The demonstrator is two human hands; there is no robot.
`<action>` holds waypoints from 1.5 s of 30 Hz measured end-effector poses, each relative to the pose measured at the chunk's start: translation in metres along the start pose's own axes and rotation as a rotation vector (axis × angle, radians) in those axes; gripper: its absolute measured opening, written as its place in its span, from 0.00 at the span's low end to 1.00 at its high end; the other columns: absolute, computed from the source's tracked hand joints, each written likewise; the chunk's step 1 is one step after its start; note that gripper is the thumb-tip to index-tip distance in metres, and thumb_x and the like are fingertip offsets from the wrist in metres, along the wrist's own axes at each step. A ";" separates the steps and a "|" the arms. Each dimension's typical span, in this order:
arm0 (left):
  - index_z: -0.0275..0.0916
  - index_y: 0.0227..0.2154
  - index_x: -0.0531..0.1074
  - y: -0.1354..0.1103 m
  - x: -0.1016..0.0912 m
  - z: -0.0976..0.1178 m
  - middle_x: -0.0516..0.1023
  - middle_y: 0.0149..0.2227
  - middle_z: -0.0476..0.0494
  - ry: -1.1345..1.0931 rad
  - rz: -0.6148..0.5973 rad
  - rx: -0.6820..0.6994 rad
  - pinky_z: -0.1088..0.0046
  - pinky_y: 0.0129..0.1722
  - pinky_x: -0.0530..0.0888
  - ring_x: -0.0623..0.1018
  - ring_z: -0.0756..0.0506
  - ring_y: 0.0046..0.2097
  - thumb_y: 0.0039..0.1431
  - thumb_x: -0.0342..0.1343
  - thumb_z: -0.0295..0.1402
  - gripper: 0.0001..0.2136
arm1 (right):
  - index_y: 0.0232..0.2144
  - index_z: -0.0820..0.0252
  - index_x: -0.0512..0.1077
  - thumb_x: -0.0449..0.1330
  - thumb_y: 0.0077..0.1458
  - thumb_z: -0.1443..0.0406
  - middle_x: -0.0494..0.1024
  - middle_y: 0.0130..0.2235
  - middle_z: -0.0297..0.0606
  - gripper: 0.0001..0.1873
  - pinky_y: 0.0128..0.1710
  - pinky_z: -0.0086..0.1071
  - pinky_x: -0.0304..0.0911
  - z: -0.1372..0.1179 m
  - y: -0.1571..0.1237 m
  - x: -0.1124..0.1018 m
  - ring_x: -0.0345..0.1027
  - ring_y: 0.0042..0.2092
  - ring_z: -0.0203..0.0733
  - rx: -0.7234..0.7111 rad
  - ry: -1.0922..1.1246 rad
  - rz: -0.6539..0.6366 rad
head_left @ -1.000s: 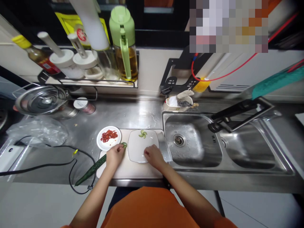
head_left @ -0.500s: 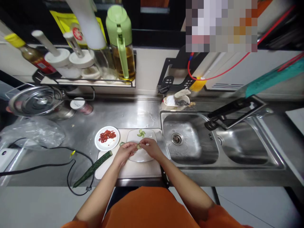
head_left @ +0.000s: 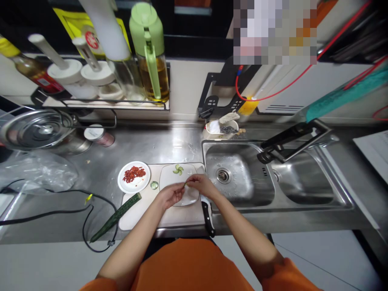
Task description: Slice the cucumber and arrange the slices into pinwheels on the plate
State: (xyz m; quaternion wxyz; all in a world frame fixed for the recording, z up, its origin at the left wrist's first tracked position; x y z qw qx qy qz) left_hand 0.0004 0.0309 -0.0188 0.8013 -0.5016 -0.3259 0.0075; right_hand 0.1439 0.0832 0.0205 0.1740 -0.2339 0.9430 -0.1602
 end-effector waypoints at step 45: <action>0.39 0.38 0.74 0.019 0.028 -0.011 0.75 0.35 0.42 1.640 0.229 1.180 0.65 0.43 0.66 0.69 0.44 0.40 0.61 0.48 0.30 0.10 | 0.41 0.54 0.73 0.47 0.63 0.60 0.72 0.40 0.42 0.15 0.38 0.35 0.47 0.010 -0.029 -0.009 0.54 0.47 0.47 -0.118 -1.055 0.217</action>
Point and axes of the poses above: each hand's wrist, its own y-axis towards the middle knuckle, its own x-axis out of the palm, z = x × y, the point moved 4 cm from there along y, towards the middle knuckle
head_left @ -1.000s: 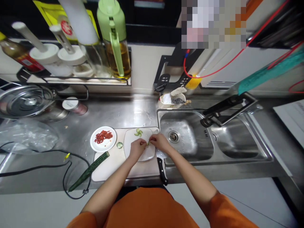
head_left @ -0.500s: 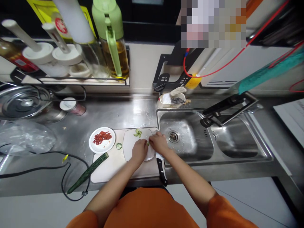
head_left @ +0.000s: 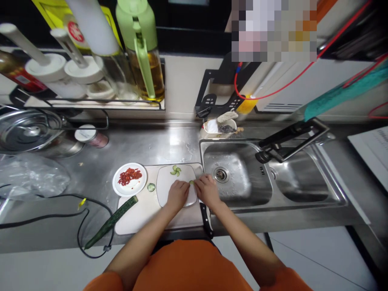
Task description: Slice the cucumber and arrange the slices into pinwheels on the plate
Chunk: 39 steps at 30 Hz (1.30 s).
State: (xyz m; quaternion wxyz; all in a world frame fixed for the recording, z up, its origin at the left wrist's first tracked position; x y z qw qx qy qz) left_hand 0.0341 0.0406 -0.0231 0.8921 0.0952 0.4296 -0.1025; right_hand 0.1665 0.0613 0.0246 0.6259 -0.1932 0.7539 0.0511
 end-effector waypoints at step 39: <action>0.40 0.39 0.74 0.002 -0.002 0.003 0.75 0.34 0.42 0.079 0.014 -0.014 0.65 0.44 0.65 0.70 0.44 0.39 0.62 0.46 0.31 0.10 | 0.57 0.48 0.61 0.45 0.63 0.62 0.70 0.42 0.46 0.21 0.39 0.37 0.47 0.001 -0.011 0.010 0.53 0.46 0.49 -0.047 -0.144 -0.102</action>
Point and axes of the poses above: each hand's wrist, its own y-axis towards the middle knuckle, its own x-axis out of the palm, z = x × y, the point moved 4 cm from there along y, towards the middle knuckle
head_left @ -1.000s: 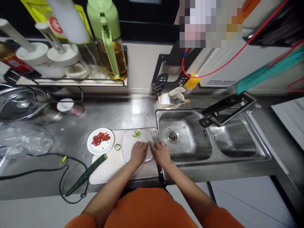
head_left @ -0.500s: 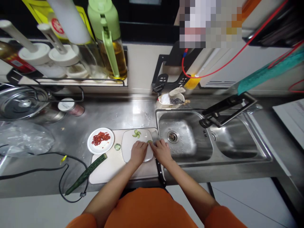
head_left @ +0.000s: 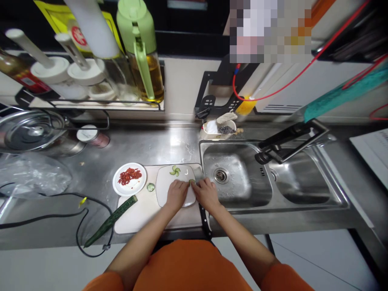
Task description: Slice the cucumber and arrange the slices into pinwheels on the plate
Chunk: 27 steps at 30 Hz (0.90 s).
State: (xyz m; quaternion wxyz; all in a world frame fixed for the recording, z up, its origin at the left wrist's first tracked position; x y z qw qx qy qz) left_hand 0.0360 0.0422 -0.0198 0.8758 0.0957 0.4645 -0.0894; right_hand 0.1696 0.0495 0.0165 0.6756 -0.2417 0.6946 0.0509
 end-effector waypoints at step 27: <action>0.39 0.41 0.75 -0.071 -0.093 -0.079 0.75 0.38 0.40 0.323 0.211 -0.336 0.66 0.42 0.65 0.69 0.42 0.39 0.61 0.47 0.34 0.12 | 0.52 0.51 0.67 0.49 0.62 0.62 0.71 0.39 0.44 0.18 0.36 0.36 0.45 -0.007 -0.002 0.003 0.53 0.45 0.47 -0.052 0.026 0.119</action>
Point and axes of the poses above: each hand's wrist, its own y-axis towards the middle knuckle, its own x-axis out of the palm, z = x × y, the point moved 4 cm from there along y, towards the middle knuckle
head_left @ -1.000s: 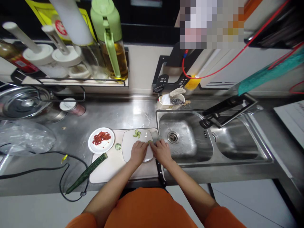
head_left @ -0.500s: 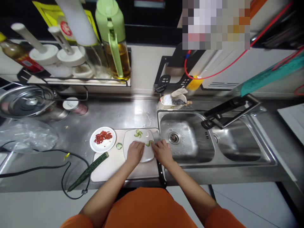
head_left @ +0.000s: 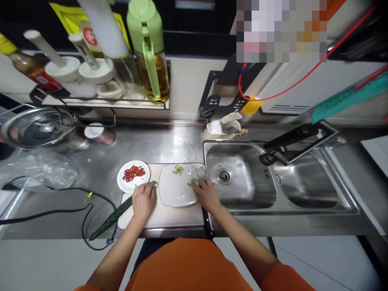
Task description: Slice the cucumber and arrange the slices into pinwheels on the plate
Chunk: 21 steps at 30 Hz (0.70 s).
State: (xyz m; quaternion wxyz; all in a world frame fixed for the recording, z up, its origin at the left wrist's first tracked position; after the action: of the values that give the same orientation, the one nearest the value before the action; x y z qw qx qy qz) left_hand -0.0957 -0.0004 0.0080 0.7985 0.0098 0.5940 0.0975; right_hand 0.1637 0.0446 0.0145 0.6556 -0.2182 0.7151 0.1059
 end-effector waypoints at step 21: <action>0.42 0.42 0.75 0.002 0.007 -0.008 0.67 0.46 0.37 0.146 -0.091 -0.122 0.61 0.41 0.61 0.63 0.38 0.44 0.58 0.51 0.37 0.13 | 0.53 0.52 0.66 0.49 0.62 0.63 0.71 0.41 0.45 0.18 0.38 0.37 0.46 -0.002 0.003 0.006 0.54 0.45 0.48 0.005 -0.033 -0.041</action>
State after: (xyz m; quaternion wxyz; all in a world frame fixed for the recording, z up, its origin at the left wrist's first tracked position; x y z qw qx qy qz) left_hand -0.1016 0.0024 -0.0009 0.7557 -0.0728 0.6435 0.0976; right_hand 0.1603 0.0447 0.0083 0.6701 -0.2295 0.6996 0.0942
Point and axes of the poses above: each hand's wrist, its own y-axis towards the middle knuckle, its own x-axis out of the palm, z = x × y, the point moved 4 cm from there along y, towards the middle knuckle
